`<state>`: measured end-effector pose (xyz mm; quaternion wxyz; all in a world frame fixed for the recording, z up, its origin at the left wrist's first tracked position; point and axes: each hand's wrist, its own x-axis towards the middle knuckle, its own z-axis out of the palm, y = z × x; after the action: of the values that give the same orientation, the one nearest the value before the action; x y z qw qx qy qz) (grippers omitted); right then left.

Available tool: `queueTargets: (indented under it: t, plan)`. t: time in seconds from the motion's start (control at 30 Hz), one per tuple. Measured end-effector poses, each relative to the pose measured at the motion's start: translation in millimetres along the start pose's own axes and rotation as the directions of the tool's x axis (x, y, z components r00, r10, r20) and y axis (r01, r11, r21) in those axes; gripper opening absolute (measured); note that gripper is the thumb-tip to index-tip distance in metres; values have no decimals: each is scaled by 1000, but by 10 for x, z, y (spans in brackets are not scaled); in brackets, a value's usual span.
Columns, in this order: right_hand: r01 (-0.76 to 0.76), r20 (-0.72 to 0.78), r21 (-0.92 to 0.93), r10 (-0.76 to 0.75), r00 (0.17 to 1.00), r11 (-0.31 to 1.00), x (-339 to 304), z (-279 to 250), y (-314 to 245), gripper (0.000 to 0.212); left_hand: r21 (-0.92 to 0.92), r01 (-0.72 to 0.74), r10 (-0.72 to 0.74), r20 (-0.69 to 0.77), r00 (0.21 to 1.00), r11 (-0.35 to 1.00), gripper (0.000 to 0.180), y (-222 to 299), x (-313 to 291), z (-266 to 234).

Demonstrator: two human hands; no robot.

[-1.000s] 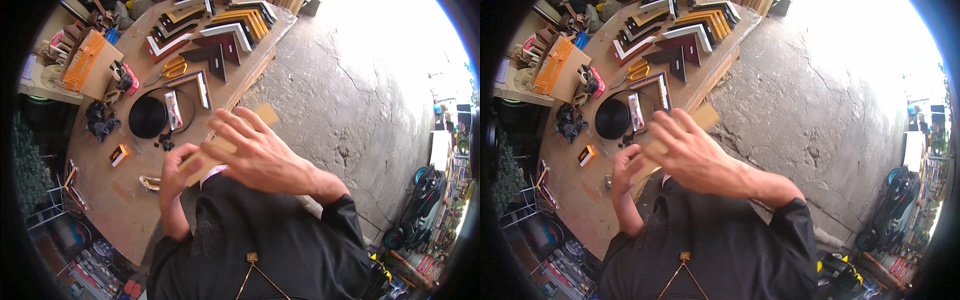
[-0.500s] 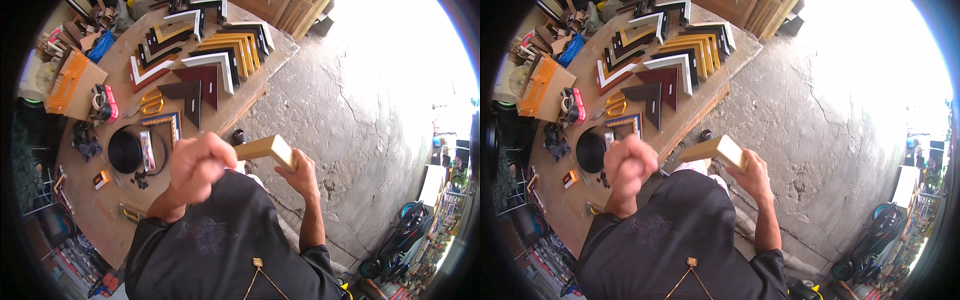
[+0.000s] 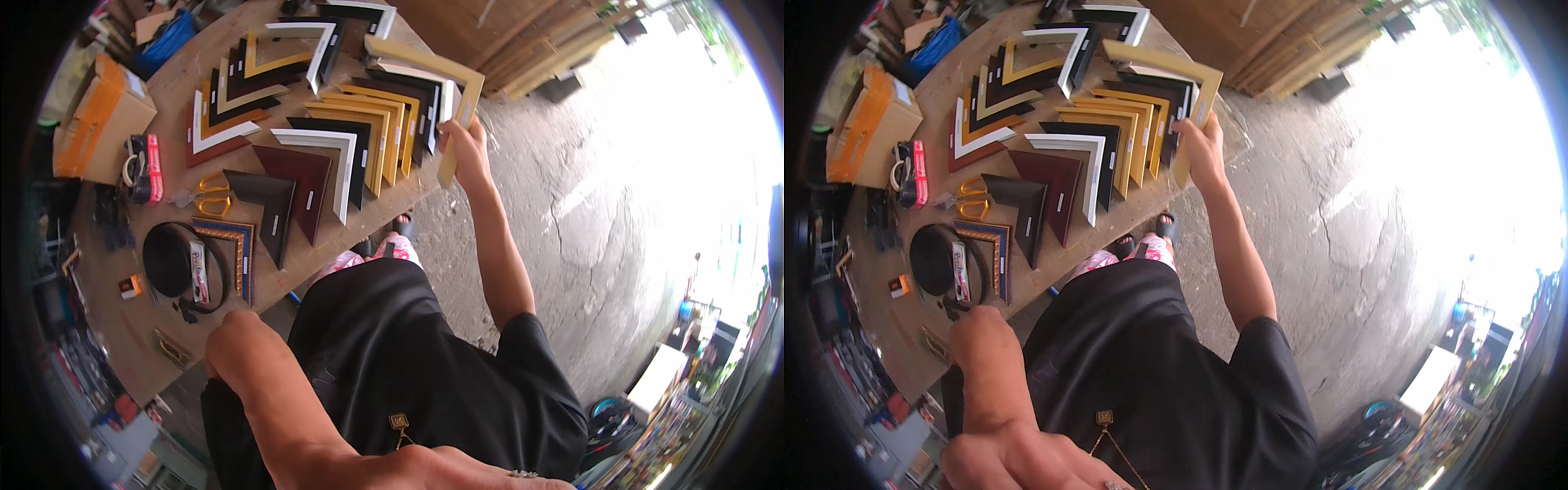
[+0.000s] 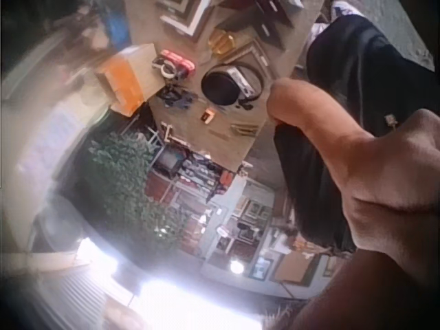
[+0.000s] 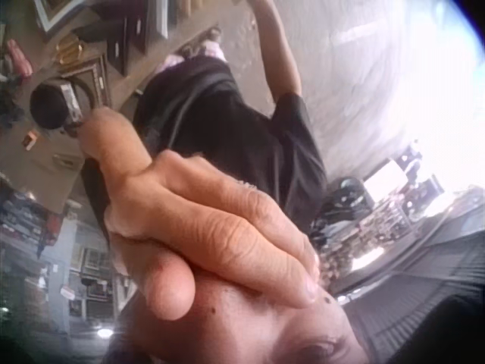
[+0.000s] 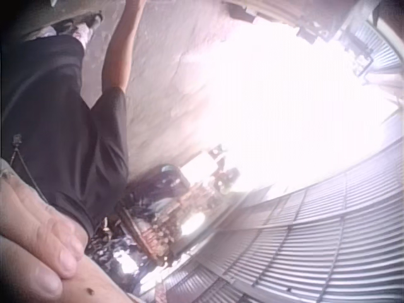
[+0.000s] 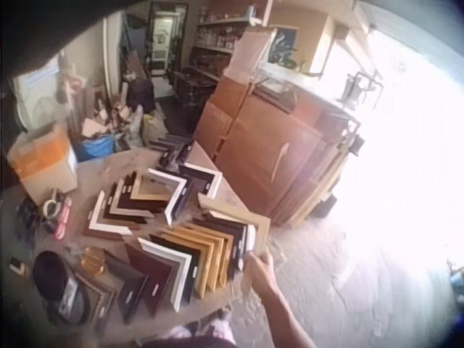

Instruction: The person assembles picture frame corner pieces by attaching black plastic joiners and securing them with a stapler on a workbench.

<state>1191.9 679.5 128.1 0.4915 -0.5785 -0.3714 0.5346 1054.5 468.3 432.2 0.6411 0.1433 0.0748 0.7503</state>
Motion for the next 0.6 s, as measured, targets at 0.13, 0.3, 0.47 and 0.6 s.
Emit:
queueTargets:
  t: [0.13, 0.3, 0.47, 0.6]
  plan:
    - [127, 35, -22, -127, 991, 992, 1313, 443, 181, 18, 93, -302, 297, 58, 953, 949, 70, -453, 500, -59]
    - [183, 59, -200, -175, 983, 963, 2310, 1184, 313, 42, 223, -359, 381, -64, 922, 906, 60, -828, 1096, 145]
    - [221, 63, -207, -212, 975, 953, 2967, 1380, 362, 44, 281, -670, 694, 16, 719, 687, 43, -1246, 1728, 84]
    - [240, -19, -359, -264, 964, 902, 3849, 1137, 535, 50, 274, -724, 736, 75, 673, 634, 41, -1374, 2067, 43]
